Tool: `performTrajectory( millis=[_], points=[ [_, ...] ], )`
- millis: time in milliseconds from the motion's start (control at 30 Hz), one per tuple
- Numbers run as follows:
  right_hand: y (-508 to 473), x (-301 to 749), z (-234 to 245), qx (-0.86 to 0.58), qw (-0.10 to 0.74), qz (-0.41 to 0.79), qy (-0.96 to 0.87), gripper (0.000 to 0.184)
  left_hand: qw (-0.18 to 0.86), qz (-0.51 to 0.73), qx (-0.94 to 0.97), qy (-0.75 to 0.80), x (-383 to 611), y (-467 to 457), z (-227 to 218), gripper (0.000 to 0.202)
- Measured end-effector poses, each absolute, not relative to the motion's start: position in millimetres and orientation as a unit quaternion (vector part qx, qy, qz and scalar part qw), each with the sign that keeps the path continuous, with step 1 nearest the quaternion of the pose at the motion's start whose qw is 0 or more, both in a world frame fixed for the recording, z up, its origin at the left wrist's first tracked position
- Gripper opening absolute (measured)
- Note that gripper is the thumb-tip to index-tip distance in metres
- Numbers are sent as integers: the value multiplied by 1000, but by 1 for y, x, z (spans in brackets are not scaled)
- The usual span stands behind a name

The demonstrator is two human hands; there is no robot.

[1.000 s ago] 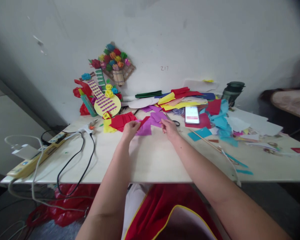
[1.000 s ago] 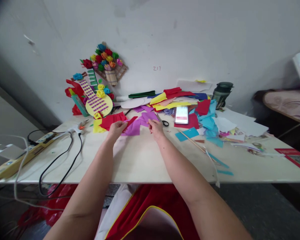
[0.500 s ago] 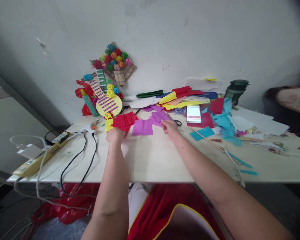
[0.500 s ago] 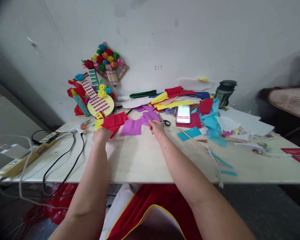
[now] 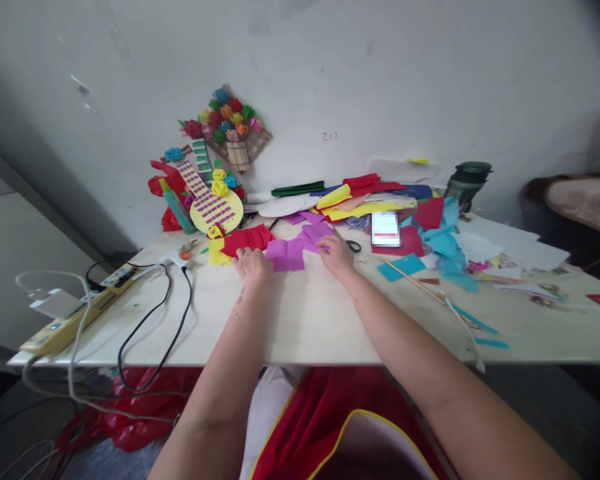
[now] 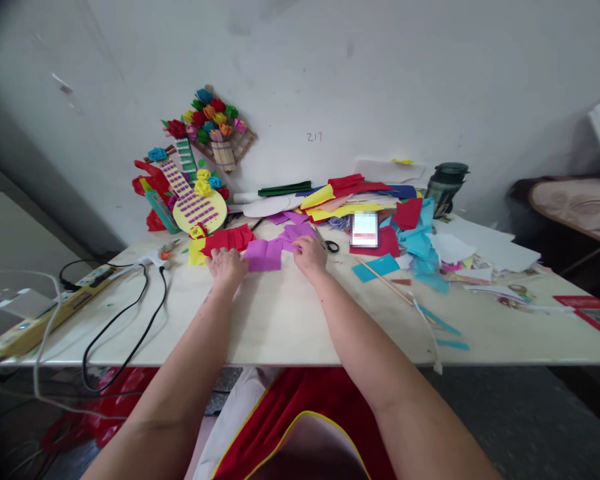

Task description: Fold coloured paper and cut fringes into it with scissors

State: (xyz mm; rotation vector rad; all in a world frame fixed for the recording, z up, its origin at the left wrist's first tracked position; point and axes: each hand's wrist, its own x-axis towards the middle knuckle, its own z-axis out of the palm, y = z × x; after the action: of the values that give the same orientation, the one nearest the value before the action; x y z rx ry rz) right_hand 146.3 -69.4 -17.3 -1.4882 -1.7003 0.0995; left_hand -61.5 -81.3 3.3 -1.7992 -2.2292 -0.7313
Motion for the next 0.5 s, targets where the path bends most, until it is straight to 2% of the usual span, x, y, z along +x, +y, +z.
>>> performTrajectory(
  millis=[100, 200, 333, 433, 500],
  points=[
    [-69, 148, -17, -611, 350, 0, -710, 26, 97, -260, -591, -758, -60, -76, -2, 14],
    [-67, 147, -19, -637, 276, 18, -719, 27, 69, -243, -582, -772, -60, -73, -3, 18],
    [-59, 145, -22, -658, 205, 50, -723, 44, 59, -259, -587, -765, -59, -76, -1, 8],
    [-52, 146, -23, -662, 220, 66, -714, 55, 23, -354, -613, -706, -57, -78, 1, 6],
    [-49, 149, -23, -660, 276, 98, -691, 58, -73, -450, -625, -634, -55, -77, 1, 12]
  ],
)
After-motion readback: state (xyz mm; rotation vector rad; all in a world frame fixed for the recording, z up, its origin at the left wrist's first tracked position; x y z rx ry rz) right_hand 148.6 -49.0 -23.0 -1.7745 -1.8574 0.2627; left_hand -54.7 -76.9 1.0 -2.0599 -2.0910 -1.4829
